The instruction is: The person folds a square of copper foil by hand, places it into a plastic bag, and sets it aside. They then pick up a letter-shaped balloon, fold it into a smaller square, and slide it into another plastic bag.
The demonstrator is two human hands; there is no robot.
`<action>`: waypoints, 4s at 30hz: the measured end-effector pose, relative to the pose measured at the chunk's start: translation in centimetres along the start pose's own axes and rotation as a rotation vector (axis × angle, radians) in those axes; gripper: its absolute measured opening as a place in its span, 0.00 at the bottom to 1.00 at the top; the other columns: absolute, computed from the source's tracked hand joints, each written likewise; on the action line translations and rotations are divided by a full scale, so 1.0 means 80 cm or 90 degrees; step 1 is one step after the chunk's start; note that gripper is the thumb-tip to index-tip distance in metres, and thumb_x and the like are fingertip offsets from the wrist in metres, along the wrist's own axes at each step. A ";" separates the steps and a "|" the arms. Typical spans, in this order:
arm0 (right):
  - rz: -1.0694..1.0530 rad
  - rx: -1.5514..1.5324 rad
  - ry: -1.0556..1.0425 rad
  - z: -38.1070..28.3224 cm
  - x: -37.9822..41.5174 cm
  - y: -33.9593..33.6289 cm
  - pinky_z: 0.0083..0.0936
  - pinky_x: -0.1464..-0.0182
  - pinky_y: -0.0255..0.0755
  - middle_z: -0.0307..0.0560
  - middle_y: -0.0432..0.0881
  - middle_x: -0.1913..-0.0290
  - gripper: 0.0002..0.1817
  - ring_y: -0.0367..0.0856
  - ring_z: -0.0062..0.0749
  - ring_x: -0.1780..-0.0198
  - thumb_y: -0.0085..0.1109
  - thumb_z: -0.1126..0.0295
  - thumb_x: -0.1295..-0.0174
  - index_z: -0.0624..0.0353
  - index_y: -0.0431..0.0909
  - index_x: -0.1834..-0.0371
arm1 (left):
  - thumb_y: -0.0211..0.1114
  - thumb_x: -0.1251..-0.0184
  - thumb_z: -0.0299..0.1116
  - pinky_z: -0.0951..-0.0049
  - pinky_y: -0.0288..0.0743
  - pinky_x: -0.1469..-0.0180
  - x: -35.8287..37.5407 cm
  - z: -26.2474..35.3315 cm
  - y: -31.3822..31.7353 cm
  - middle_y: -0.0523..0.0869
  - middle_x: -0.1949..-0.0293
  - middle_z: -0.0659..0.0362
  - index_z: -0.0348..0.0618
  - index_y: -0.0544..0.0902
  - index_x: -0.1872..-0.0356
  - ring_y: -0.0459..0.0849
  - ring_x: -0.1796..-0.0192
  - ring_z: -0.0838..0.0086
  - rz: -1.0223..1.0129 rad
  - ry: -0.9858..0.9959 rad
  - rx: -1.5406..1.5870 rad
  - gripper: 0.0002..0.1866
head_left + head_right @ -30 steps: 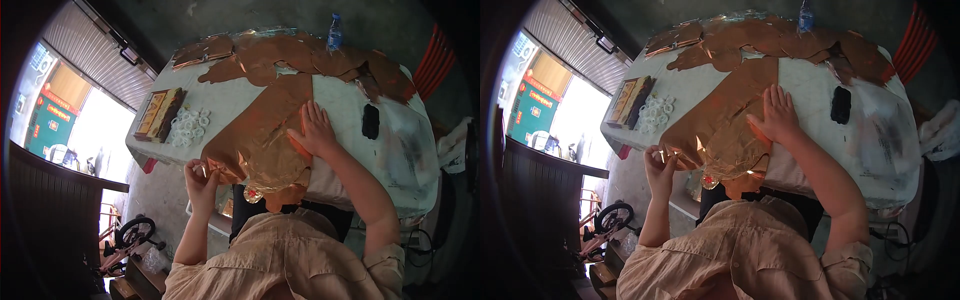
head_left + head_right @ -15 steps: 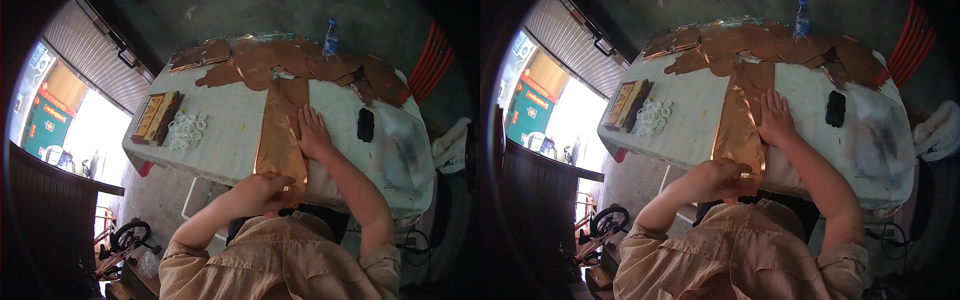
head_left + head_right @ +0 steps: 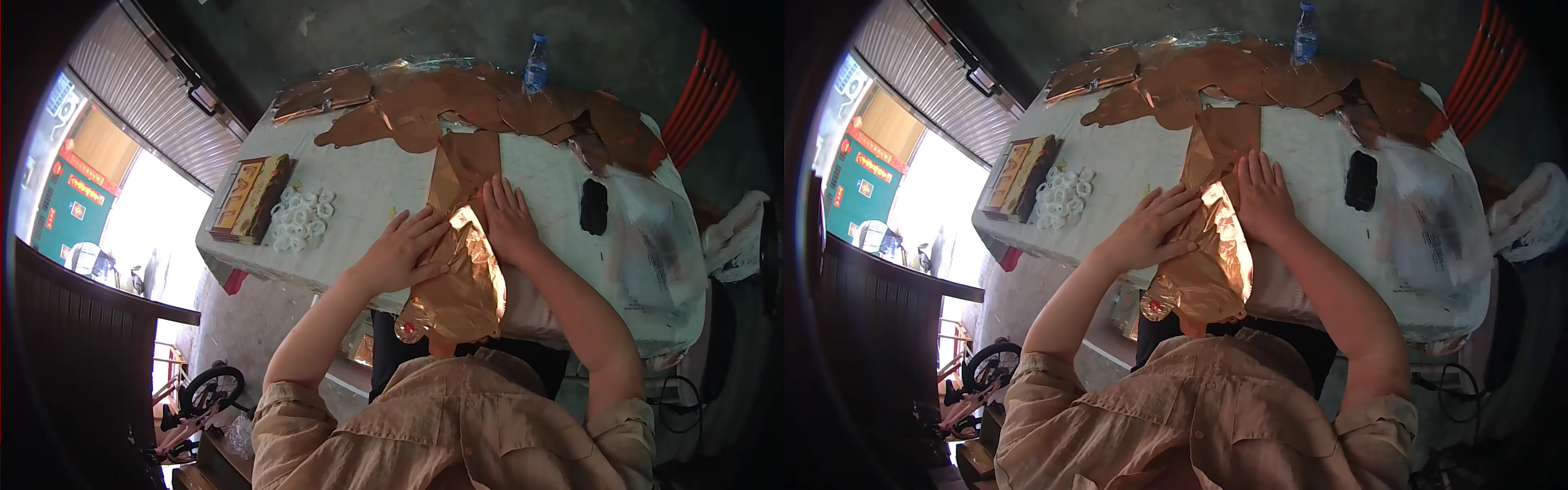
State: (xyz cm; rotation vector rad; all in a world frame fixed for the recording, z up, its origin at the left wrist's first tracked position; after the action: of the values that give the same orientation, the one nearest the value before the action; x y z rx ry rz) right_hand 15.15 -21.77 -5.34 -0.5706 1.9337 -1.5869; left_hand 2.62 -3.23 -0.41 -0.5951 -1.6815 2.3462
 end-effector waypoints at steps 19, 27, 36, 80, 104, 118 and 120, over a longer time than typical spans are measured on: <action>-0.058 -0.050 0.042 -0.003 -0.002 -0.012 0.43 0.24 0.33 0.59 0.45 0.23 0.41 0.41 0.46 0.22 0.26 0.41 0.29 0.66 0.47 0.26 | 0.69 0.51 0.57 0.48 0.50 0.28 -0.001 -0.010 -0.003 0.66 0.32 0.52 0.49 0.65 0.31 0.60 0.28 0.58 -0.031 0.015 0.016 0.45; -0.080 -0.027 0.040 -0.008 -0.001 -0.020 0.43 0.24 0.31 0.60 0.44 0.23 0.45 0.38 0.44 0.21 0.35 0.38 0.33 0.67 0.45 0.26 | 0.71 0.50 0.56 0.47 0.48 0.28 -0.002 -0.011 -0.010 0.64 0.31 0.51 0.48 0.64 0.30 0.60 0.28 0.57 -0.059 -0.006 0.069 0.46; -0.104 -0.018 0.039 -0.010 -0.002 -0.024 0.42 0.23 0.31 0.59 0.43 0.23 0.47 0.37 0.44 0.21 0.43 0.40 0.35 0.66 0.44 0.25 | 0.62 0.35 0.42 0.55 0.55 0.29 -0.029 -0.066 0.002 0.70 0.34 0.48 0.40 0.71 0.36 0.63 0.29 0.53 0.053 -0.028 0.226 0.29; -0.060 0.005 0.008 -0.007 0.003 -0.016 0.44 0.24 0.33 0.60 0.44 0.23 0.45 0.40 0.46 0.22 0.44 0.44 0.35 0.66 0.44 0.25 | 0.63 0.42 0.56 0.46 0.47 0.27 -0.053 -0.099 0.007 0.64 0.30 0.52 0.52 0.67 0.32 0.54 0.25 0.54 -0.023 -0.113 -0.009 0.37; -0.074 0.000 0.006 -0.008 0.002 -0.017 0.49 0.24 0.32 0.62 0.43 0.23 0.44 0.39 0.51 0.22 0.43 0.47 0.35 0.66 0.43 0.25 | 0.61 0.38 0.35 0.50 0.58 0.31 0.022 -0.018 -0.011 0.70 0.33 0.51 0.41 0.69 0.35 0.63 0.29 0.56 -0.020 0.083 0.192 0.28; -0.117 0.016 -0.091 -0.022 0.036 -0.029 0.54 0.26 0.27 0.66 0.42 0.24 0.43 0.39 0.54 0.22 0.39 0.47 0.34 0.68 0.41 0.25 | 0.64 0.53 0.22 0.57 0.70 0.38 0.075 0.048 -0.007 0.81 0.51 0.57 0.43 0.81 0.51 0.79 0.45 0.60 0.198 0.056 0.088 0.22; -0.118 0.006 -0.075 -0.021 0.037 -0.029 0.54 0.25 0.26 0.65 0.42 0.24 0.43 0.39 0.54 0.22 0.39 0.47 0.34 0.68 0.40 0.25 | 0.64 0.52 0.22 0.59 0.72 0.40 0.059 0.044 -0.014 0.81 0.51 0.57 0.43 0.81 0.53 0.79 0.46 0.61 0.206 0.081 0.062 0.20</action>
State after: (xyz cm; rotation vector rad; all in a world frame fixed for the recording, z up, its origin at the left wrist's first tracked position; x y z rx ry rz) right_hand 11.73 -22.88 -3.33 -0.8421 1.8291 -1.6342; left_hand -3.26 -4.09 0.62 -1.0417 -1.5018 2.5223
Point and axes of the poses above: each hand's wrist, its own x-axis away from the middle knuckle, its own y-axis out of the palm, z = x × y, the point moved 2 cm from there along -x, towards the middle knuckle
